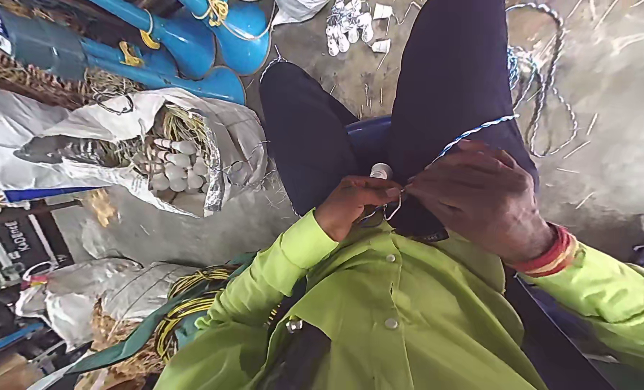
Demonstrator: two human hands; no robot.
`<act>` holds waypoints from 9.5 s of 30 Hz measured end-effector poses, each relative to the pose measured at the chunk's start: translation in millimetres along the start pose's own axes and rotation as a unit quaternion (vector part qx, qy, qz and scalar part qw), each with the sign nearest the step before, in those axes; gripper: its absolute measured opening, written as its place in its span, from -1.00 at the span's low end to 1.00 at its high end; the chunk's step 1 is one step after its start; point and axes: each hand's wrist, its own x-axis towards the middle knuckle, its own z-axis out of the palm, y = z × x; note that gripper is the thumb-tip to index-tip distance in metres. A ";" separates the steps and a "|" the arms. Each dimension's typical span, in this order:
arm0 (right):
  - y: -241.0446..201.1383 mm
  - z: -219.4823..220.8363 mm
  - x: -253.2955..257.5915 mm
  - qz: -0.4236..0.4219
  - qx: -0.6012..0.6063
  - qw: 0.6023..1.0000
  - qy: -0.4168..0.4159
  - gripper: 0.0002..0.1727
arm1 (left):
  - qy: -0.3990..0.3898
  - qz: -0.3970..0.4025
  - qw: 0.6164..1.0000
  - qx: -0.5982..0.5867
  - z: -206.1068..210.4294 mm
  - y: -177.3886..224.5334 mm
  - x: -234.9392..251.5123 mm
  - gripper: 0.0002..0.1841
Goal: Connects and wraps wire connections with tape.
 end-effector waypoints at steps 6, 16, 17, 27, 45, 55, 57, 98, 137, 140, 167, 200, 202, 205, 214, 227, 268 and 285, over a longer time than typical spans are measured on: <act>-6.3 -10.5 4.7 -0.082 -0.089 0.992 -0.035 -0.76 | 0.001 0.012 1.000 -0.009 1.2 -1.9 0.6 -0.82; -11.4 -13.7 12.1 -0.159 -0.151 0.974 -0.050 -0.84 | 0.022 0.053 0.998 -0.023 9.0 -1.5 -0.7 -0.85; -10.9 -13.6 13.5 -0.170 -0.157 0.972 -0.050 -0.85 | 0.020 0.064 0.998 -0.014 10.6 -1.9 -1.5 -0.84; -7.2 -9.1 12.0 0.155 0.051 0.976 -0.146 -0.85 | 0.064 0.262 0.919 0.286 25.1 -19.4 -4.1 -0.86; -4.2 -26.4 17.1 0.266 0.144 0.930 -0.208 -0.94 | 0.035 0.185 0.956 0.227 32.1 -6.8 -13.7 -0.92; -9.6 -32.7 27.5 0.353 0.178 0.887 -0.237 -0.93 | 0.108 0.437 0.750 0.485 33.3 -22.2 -5.2 -0.86; -10.1 -36.2 32.8 0.387 0.215 0.859 -0.256 -0.90 | 0.109 0.486 0.707 0.502 30.0 -27.6 -2.6 -0.84; -9.3 -22.2 -4.2 0.046 0.027 0.998 -0.040 -0.87 | -0.010 0.199 0.979 0.045 19.2 -24.6 -4.4 -0.85; -9.4 -16.6 7.8 0.020 -0.028 0.980 -0.196 -0.73 | -0.015 0.081 0.991 0.104 22.6 -16.9 -1.8 -0.84; -7.8 -22.1 14.9 0.203 0.070 0.944 -0.251 -0.81 | 0.017 0.156 0.969 0.189 29.0 -18.8 -8.3 -0.84; 1.9 -17.9 51.0 0.401 0.202 0.842 -0.300 -0.78 | 0.246 0.541 0.702 0.392 35.9 -40.5 9.0 -0.85; -4.7 -15.6 9.8 -0.026 -0.033 0.997 -0.065 -0.83 | 0.173 0.375 0.868 0.275 32.1 -31.7 5.1 -0.86; -3.6 -16.8 10.5 -0.032 -0.023 0.996 -0.078 -0.82 | 0.158 0.351 0.885 0.261 32.5 -30.4 2.8 -0.85; -2.0 -17.8 11.8 -0.037 -0.018 0.995 -0.095 -0.81 | 0.150 0.330 0.894 0.262 33.4 -29.9 1.4 -0.83; -1.4 -24.8 19.7 0.025 -0.009 0.985 -0.169 -0.75 | 0.160 0.405 0.828 0.353 29.1 -28.4 -0.1 -0.84; 17.1 -30.5 26.1 0.455 0.472 0.692 -0.303 -0.75 | 0.135 0.436 0.798 0.393 30.1 -34.2 3.7 -0.80; 1.7 -20.6 9.7 0.287 0.250 0.905 -0.191 -0.72 | 0.138 0.446 0.802 0.373 34.0 -31.2 0.1 -0.85; -0.6 -15.2 -11.4 -0.099 -0.062 0.993 -0.034 -0.92 | 0.146 0.394 0.851 0.314 31.4 -29.0 -2.8 -0.86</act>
